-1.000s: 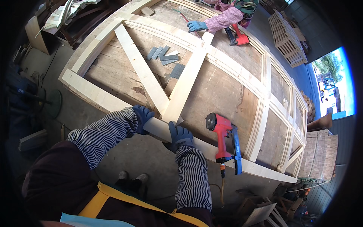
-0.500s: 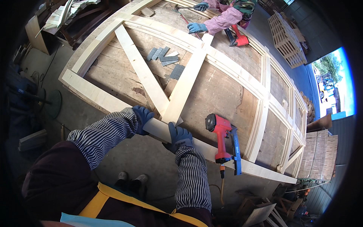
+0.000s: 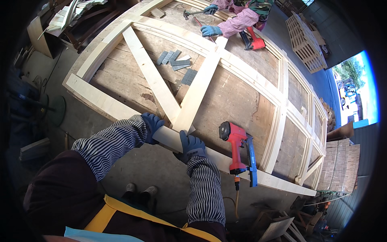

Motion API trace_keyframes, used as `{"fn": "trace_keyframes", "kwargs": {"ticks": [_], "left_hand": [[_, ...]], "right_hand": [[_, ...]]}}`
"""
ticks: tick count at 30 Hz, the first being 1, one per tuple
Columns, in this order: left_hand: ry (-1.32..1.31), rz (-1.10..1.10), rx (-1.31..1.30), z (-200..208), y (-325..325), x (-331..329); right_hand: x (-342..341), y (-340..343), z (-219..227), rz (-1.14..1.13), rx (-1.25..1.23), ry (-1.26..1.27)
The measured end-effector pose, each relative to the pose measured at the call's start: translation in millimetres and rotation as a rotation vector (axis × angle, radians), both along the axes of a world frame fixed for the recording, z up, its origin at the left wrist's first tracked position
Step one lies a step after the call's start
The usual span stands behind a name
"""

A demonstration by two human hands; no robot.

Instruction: The person assembles a wooden frame by positioning planks, tapping joints with a hammer, and fastening them with a nail gun. They repeatedly adjust and secure the frame sections while a coworker works nearby.

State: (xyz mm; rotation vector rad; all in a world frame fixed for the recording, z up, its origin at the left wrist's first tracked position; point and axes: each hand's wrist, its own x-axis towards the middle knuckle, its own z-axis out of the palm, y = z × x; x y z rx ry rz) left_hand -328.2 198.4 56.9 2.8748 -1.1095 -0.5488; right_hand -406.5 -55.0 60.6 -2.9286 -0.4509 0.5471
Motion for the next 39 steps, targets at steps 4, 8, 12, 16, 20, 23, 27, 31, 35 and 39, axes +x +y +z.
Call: {"fn": "trace_keyframes", "kwargs": {"ticks": [4,8,12,16,20,23,27,31,35,39], "left_hand": [[-0.005,-0.009,-0.024,1.4,0.1,1.0],[-0.025,-0.006,-0.028,-0.6,1.5,-0.1],[0.089,-0.007,0.047,20.4,-3.2,2.2],[-0.015,-0.009,-0.03,2.7,1.7,-0.1],[0.001,-0.009,-0.017,4.3,0.4,0.5],[-0.001,-0.014,-0.02,4.3,1.5,0.8],[-0.002,-0.011,-0.018,3.8,0.3,0.7],[0.006,-0.021,-0.002,3.5,0.4,1.4],[0.01,-0.006,-0.002,6.4,0.8,0.5],[-0.008,-0.004,-0.002,1.4,0.4,0.1]], "right_hand": [[0.6,-1.5,-3.6,-0.007,-0.008,0.038],[-0.9,-2.5,-6.8,0.008,-0.003,0.022],[-2.5,-3.9,-11.2,-0.003,-0.008,0.009],[-0.1,-1.8,-9.5,-0.009,-0.046,0.06],[-0.6,-2.4,-7.8,0.002,-0.012,0.004],[-1.3,-3.0,-8.4,0.014,-0.016,-0.027],[-0.5,-3.0,-7.2,0.001,-0.021,0.015],[-0.4,-3.6,-8.3,-0.013,-0.03,0.063],[-0.9,-1.9,-6.3,-0.005,-0.012,0.029],[-1.5,-3.2,-5.9,-0.001,-0.004,0.021]]}}
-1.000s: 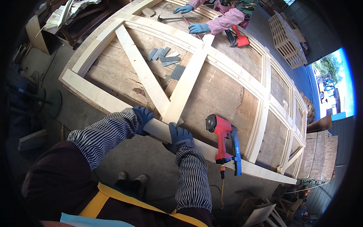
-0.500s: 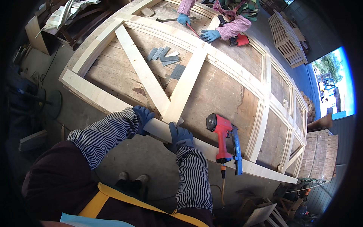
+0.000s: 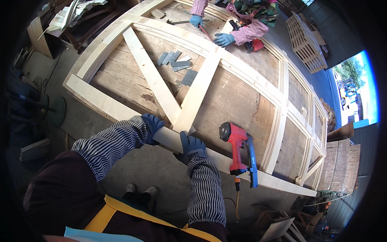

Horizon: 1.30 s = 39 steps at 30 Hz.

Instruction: The person assembles a wooden frame by positioning planks, tapping joints with a hammer, and fastening them with a nail gun. They repeatedly adjust and secure the frame sections while a coworker works nearby.

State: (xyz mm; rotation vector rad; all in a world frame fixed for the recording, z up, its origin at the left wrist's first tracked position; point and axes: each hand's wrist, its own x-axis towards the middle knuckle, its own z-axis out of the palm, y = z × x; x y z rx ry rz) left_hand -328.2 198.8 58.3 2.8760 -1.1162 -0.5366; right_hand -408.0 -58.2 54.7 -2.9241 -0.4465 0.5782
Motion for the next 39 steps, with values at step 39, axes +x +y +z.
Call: {"fn": "trace_keyframes", "kwargs": {"ticks": [39], "left_hand": [[0.108,-0.001,0.057,14.9,-0.8,1.9]], "right_hand": [[-6.7,-6.8,-17.2,0.035,0.066,-0.158]]}}
